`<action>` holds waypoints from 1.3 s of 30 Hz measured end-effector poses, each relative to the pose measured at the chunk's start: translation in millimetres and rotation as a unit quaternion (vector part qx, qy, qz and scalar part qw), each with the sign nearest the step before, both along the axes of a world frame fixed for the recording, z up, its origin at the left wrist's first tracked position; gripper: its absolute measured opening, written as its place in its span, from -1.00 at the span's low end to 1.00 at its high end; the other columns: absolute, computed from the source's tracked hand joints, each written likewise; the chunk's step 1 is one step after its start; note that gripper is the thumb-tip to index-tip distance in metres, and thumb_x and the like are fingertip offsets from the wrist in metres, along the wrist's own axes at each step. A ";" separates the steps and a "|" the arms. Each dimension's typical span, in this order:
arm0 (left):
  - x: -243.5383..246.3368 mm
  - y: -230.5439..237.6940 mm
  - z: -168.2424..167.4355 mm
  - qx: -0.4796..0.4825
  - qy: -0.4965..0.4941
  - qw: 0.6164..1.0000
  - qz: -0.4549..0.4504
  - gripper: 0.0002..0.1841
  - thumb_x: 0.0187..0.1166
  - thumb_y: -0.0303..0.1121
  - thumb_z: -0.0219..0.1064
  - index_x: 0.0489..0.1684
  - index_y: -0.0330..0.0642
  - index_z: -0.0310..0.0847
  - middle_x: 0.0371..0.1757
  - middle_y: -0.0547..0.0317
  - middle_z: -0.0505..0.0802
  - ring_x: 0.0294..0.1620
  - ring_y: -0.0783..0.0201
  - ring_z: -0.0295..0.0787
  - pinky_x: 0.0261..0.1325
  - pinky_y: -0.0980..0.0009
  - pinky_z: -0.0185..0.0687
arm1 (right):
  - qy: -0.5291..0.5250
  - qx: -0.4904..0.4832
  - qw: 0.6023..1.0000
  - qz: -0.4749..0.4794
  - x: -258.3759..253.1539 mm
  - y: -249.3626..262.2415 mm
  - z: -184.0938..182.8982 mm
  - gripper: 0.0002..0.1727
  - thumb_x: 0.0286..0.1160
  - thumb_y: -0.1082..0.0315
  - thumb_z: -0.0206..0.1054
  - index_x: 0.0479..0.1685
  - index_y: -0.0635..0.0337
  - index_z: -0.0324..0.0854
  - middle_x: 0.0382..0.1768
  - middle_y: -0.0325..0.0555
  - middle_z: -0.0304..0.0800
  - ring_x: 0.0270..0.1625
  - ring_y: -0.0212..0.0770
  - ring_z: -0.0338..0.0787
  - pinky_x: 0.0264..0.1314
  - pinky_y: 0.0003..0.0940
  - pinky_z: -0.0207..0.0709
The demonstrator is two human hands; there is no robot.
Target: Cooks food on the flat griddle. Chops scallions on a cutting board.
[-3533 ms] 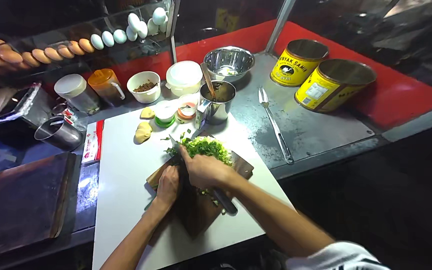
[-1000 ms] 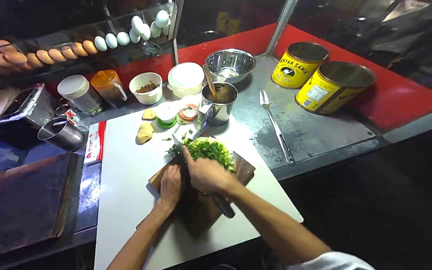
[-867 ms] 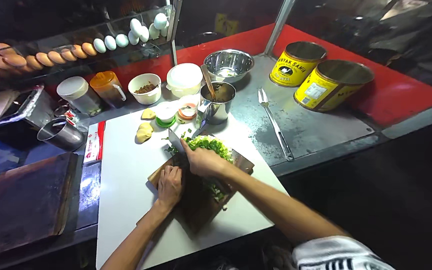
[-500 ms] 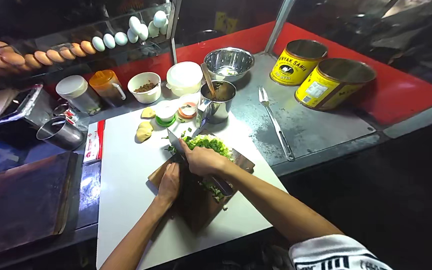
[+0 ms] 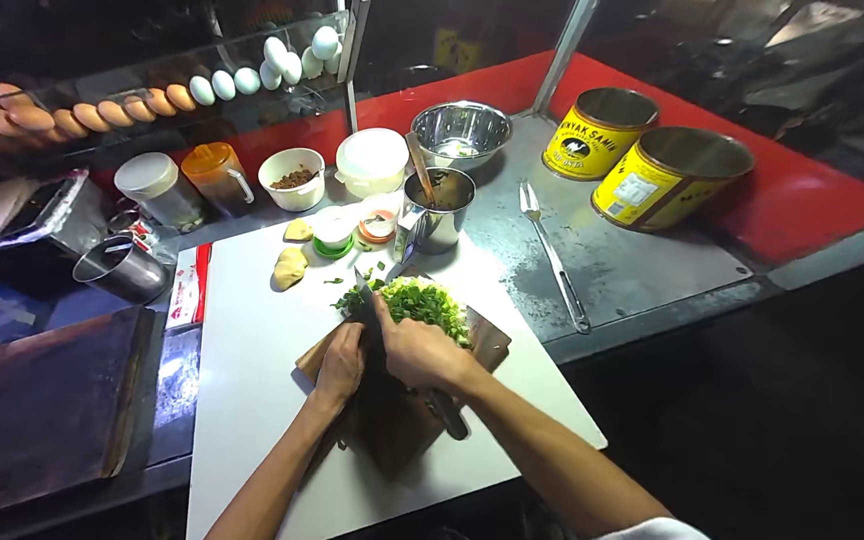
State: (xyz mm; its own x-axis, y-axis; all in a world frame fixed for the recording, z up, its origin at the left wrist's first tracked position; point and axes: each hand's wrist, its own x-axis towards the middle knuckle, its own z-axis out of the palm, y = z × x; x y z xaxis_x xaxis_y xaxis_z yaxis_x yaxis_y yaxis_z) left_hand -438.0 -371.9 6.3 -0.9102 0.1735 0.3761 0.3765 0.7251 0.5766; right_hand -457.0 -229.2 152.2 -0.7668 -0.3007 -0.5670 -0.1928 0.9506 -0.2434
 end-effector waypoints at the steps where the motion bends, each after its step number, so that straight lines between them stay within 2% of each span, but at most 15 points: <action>1: -3.3 3.4 1.7 -0.008 0.006 1.000 0.013 -0.77 0.50 -0.61 0.27 -0.01 -0.60 0.73 -0.04 -0.35 0.87 0.05 -0.19 0.89 0.26 0.04 0.73 | 0.017 -0.006 1.000 0.001 -3.3 -1.4 -8.4 0.13 0.53 0.47 0.21 0.96 -0.11 -0.62 0.05 0.30 0.74 0.14 0.32 0.80 0.12 0.27 0.61; 4: 1.9 9.0 3.3 -0.066 -0.002 0.996 0.058 -0.76 0.52 -0.55 0.26 -0.03 -0.53 0.77 -0.12 -0.28 0.90 -0.03 -0.23 0.88 0.16 -0.09 0.68 | -0.014 -0.002 0.999 0.036 -19.2 0.4 0.5 0.13 0.56 0.46 0.21 0.95 -0.11 -0.65 0.00 0.27 0.71 0.06 0.25 0.79 0.06 0.20 0.63; 6: 3.2 11.7 1.5 -0.086 0.002 0.992 0.093 -0.77 0.52 -0.50 0.27 -0.06 -0.44 0.81 -0.19 -0.20 0.91 -0.10 -0.20 0.88 0.08 -0.09 0.69 | -0.022 0.000 1.000 0.022 -12.8 -1.6 3.2 0.13 0.55 0.44 0.23 0.94 -0.08 -0.66 0.06 0.31 0.70 0.13 0.29 0.78 0.11 0.25 0.62; 9: 5.6 18.0 2.0 -0.090 0.026 0.986 0.137 -0.82 0.50 -0.46 0.33 -0.18 -0.38 0.83 -0.30 -0.15 0.90 -0.20 -0.17 0.87 -0.05 -0.08 0.70 | 0.015 -0.016 1.000 -0.006 -10.5 -4.7 -14.7 0.15 0.50 0.47 0.23 0.95 -0.15 -0.63 0.07 0.30 0.74 0.16 0.31 0.79 0.14 0.26 0.62; 12: 12.0 18.3 1.4 -0.114 0.026 0.982 0.150 -0.81 0.50 -0.45 0.33 -0.16 -0.33 0.86 -0.29 -0.14 0.90 -0.16 -0.17 0.87 -0.03 -0.07 0.70 | -0.012 -0.013 1.000 0.024 -13.1 -2.7 -4.9 0.11 0.57 0.44 0.20 0.94 -0.09 -0.65 0.03 0.28 0.71 0.07 0.26 0.81 0.07 0.21 0.64; 15: 6.8 20.8 -2.3 -0.105 0.060 0.979 0.166 -0.82 0.47 -0.48 0.32 -0.22 -0.30 0.87 -0.33 -0.12 0.90 -0.20 -0.16 0.86 -0.07 -0.04 0.69 | 0.021 -0.024 0.999 -0.019 -1.8 -6.7 -13.9 0.16 0.52 0.44 0.22 0.94 -0.14 -0.68 0.06 0.27 0.74 0.15 0.29 0.80 0.13 0.27 0.63; 18: 18.7 7.9 -4.0 -0.085 0.051 0.989 0.110 -0.79 0.44 -0.47 0.36 -0.10 -0.21 0.91 -0.16 -0.15 0.91 -0.02 -0.25 0.83 0.12 -0.14 0.65 | 0.011 -0.034 0.999 -0.016 -16.7 -0.1 -16.5 0.11 0.56 0.42 0.21 0.95 -0.15 -0.61 0.07 0.31 0.73 0.12 0.30 0.80 0.12 0.28 0.62; 21: 27.9 -6.8 -3.3 -0.096 0.029 0.995 0.028 -0.72 0.41 -0.55 0.33 -0.03 -0.16 0.92 -0.07 0.04 0.96 0.11 -0.15 0.83 0.34 -0.21 0.40 | -0.026 -0.010 0.999 0.025 -25.0 7.9 4.2 0.08 0.59 0.42 0.19 0.95 -0.09 -0.61 0.08 0.32 0.69 0.07 0.25 0.80 0.07 0.23 0.63; 23: 23.1 -5.4 -1.7 -0.082 0.015 0.996 0.013 -0.71 0.40 -0.63 0.28 -0.04 -0.26 0.88 -0.17 -0.01 0.94 0.00 -0.13 0.83 0.34 -0.19 0.40 | -0.035 0.008 0.999 0.030 -15.4 6.2 18.6 0.08 0.59 0.42 0.20 0.95 -0.07 -0.60 0.05 0.28 0.68 0.06 0.22 0.79 0.04 0.19 0.63; 25: 14.7 0.4 -4.5 -0.046 0.026 0.998 0.027 -0.78 0.45 -0.60 0.27 -0.09 -0.41 0.83 -0.23 -0.16 0.91 -0.13 -0.18 0.85 0.22 -0.18 0.54 | -0.023 0.009 1.000 0.016 0.6 -0.2 11.7 0.12 0.55 0.43 0.21 0.95 -0.09 -0.64 0.05 0.28 0.71 0.12 0.27 0.79 0.08 0.23 0.63; 28: 4.3 5.0 -2.7 -0.015 0.006 0.999 0.035 -0.76 0.52 -0.58 0.26 0.02 -0.55 0.73 -0.04 -0.31 0.87 0.01 -0.24 0.87 0.20 -0.21 0.62 | 0.011 -0.019 1.000 0.006 -6.4 -2.9 -12.8 0.13 0.54 0.46 0.21 0.95 -0.15 -0.63 0.06 0.31 0.74 0.13 0.32 0.80 0.12 0.28 0.62; 30: 7.4 6.8 -3.3 -0.044 0.008 0.998 0.054 -0.80 0.50 -0.57 0.27 -0.09 -0.50 0.77 -0.12 -0.27 0.89 -0.05 -0.20 0.88 0.17 -0.17 0.63 | -0.013 -0.016 0.999 0.025 -16.6 -1.1 -5.4 0.11 0.57 0.44 0.20 0.95 -0.13 -0.64 0.03 0.31 0.71 0.08 0.29 0.79 0.08 0.25 0.62; 34: 11.2 9.6 -0.6 -0.069 0.013 0.991 0.118 -0.79 0.49 -0.49 0.32 -0.08 -0.34 0.86 -0.15 -0.14 0.93 -0.03 -0.19 0.85 0.18 -0.11 0.63 | 0.014 -0.015 1.000 -0.009 -2.2 -8.3 -13.4 0.19 0.48 0.45 0.25 0.94 -0.14 -0.68 0.07 0.29 0.74 0.16 0.31 0.80 0.12 0.29 0.62; 36: 19.2 1.9 -2.9 -0.045 0.008 0.995 0.089 -0.76 0.43 -0.56 0.34 -0.05 -0.28 0.89 -0.06 -0.14 0.93 0.08 -0.22 0.82 0.25 -0.11 0.60 | 0.017 -0.024 1.000 -0.005 -11.2 -5.2 -15.2 0.14 0.51 0.45 0.25 0.96 -0.14 -0.58 0.07 0.31 0.75 0.15 0.32 0.79 0.15 0.29 0.60; 39: 22.3 -15.1 2.5 0.001 -0.052 0.999 0.013 -0.70 0.38 -0.67 0.29 -0.02 -0.32 0.89 0.00 -0.23 0.89 0.18 -0.26 0.76 0.40 -0.17 0.47 | -0.016 -0.002 0.999 0.045 -25.6 -1.2 6.3 0.09 0.59 0.41 0.22 0.95 -0.07 -0.60 0.01 0.28 0.71 0.03 0.22 0.80 0.03 0.18 0.63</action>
State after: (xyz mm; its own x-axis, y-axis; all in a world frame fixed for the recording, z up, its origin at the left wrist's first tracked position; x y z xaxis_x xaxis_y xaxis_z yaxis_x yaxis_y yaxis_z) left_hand -415.6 -387.1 8.8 -0.9487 0.1486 0.2790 0.2950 0.7330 0.6129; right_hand -482.6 -230.5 158.5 -0.7174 -0.3701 -0.5903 -0.2699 0.9287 -0.2542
